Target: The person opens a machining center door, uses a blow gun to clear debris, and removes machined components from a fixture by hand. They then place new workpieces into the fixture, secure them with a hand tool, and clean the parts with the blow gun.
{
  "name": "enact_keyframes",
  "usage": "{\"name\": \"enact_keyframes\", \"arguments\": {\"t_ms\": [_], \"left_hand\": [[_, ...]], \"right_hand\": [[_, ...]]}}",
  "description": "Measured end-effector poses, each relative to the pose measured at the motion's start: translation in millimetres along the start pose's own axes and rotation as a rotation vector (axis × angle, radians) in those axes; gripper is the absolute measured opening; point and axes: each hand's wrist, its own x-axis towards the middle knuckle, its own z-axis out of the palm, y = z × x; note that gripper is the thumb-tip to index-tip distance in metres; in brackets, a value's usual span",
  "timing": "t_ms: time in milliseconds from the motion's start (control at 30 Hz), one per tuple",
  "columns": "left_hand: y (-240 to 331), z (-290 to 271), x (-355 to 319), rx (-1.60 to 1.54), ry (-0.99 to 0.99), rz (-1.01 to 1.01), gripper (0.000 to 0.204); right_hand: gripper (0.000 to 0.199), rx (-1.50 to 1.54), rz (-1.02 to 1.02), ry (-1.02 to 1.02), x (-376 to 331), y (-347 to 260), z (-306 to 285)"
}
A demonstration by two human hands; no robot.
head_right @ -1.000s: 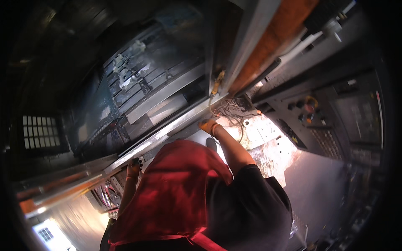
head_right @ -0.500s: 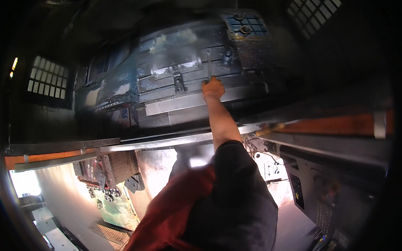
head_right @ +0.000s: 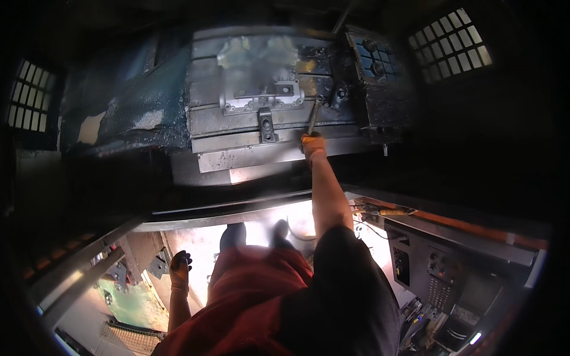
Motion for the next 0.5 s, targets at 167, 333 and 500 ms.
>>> {"name": "enact_keyframes", "arguments": {"t_ms": [167,333,500], "left_hand": [[-44.0,-24.0,35.1,0.1,-0.038,-0.175,0.025],[-66.7,-48.6,33.4,0.298,-0.179,-0.094,0.024],[-30.6,-29.0,21.7,0.133,0.049,-0.182,0.029]], "right_hand": [[0.004,0.525,0.014,-0.066,-145.9,-78.4,85.9],[0.02,0.924,0.118,-0.517,-143.7,-44.2,158.3],[0.02,1.02,0.237,-0.35,-177.6,-123.0,253.7]]}}
